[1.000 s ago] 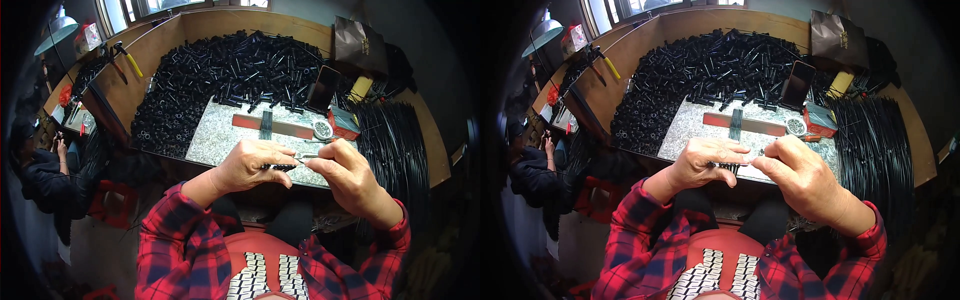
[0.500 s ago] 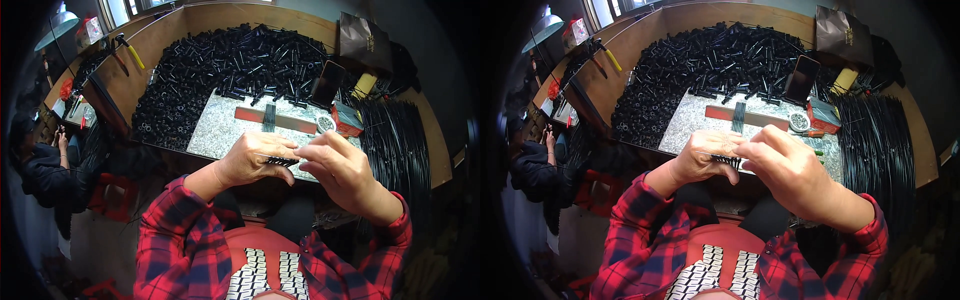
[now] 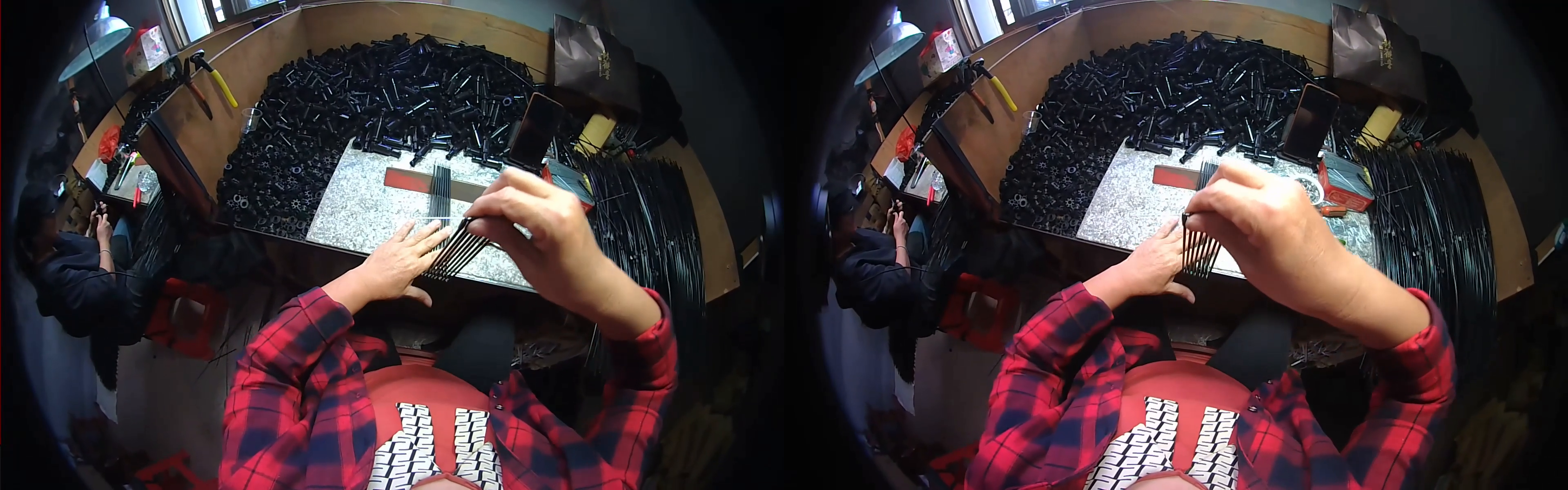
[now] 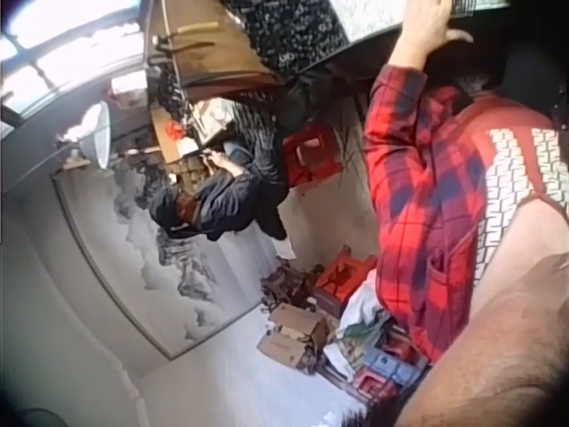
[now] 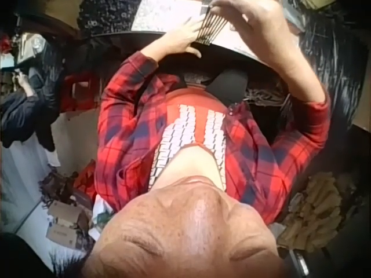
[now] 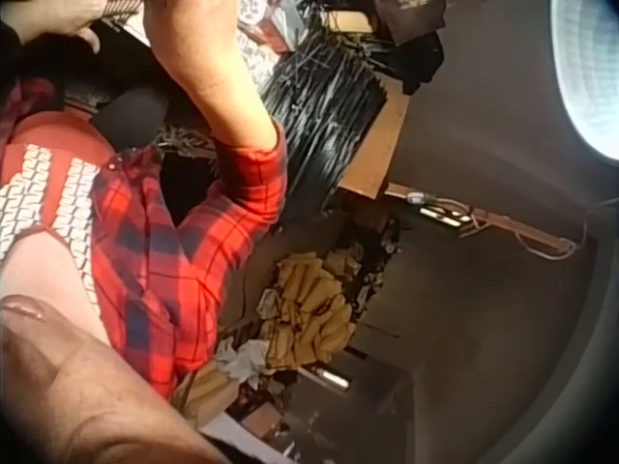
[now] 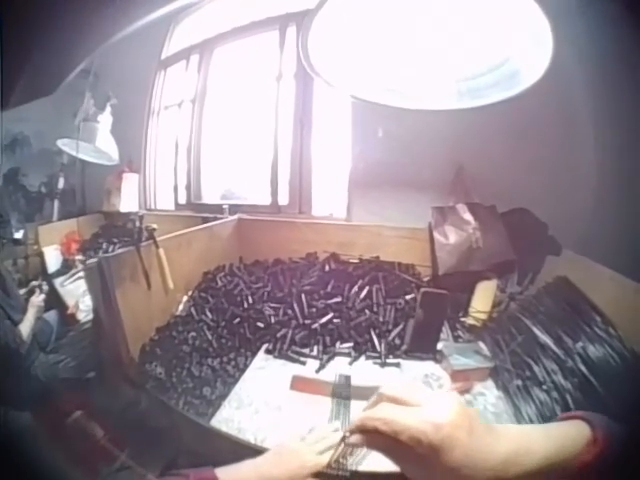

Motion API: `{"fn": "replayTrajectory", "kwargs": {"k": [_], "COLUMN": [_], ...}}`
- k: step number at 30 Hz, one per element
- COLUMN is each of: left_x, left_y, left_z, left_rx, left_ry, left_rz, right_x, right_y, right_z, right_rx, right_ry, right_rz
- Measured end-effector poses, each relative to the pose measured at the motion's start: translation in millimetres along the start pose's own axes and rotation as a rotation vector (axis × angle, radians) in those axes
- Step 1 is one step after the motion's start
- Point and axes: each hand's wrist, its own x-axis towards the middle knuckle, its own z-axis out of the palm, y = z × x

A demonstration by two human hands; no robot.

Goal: Aligning and sorting black rods on a production template.

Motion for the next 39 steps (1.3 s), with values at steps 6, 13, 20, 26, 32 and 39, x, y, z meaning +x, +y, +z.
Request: {"fn": "replayTrajectory", "kwargs": {"k": [6,13,20,26,32,39], "left_x": [8,28,38,-21,-44,-37], "left_y": [6,21,39,18,51,76], "left_z": [-36,-100,-120,-60,-13,-4], "left_rx": [-0.193,-0.476,-1.197,-1.489,-1.683,-1.71], "left_ry": [0.2,0.318,0.343,0.795,1.062,1.127], "left_rz": [-0.046,-0.094,-0.45,-0.888,-1.06,-1.084], "right_x": [31,1,-160,-36,-134,-139], "right_y": [-26,-11,4,-21,-21,13], "right_z": [-52,-83,-128,41,163,203], "right_rx": [0.005,0.002,-0.026,0.354,1.17,1.523], "right_ry": [0.025,0.188,0.217,0.029,-0.331,0.034], "right_rz": [-0.078,0.055,-0.04,0.067,0.941,0.972]}}
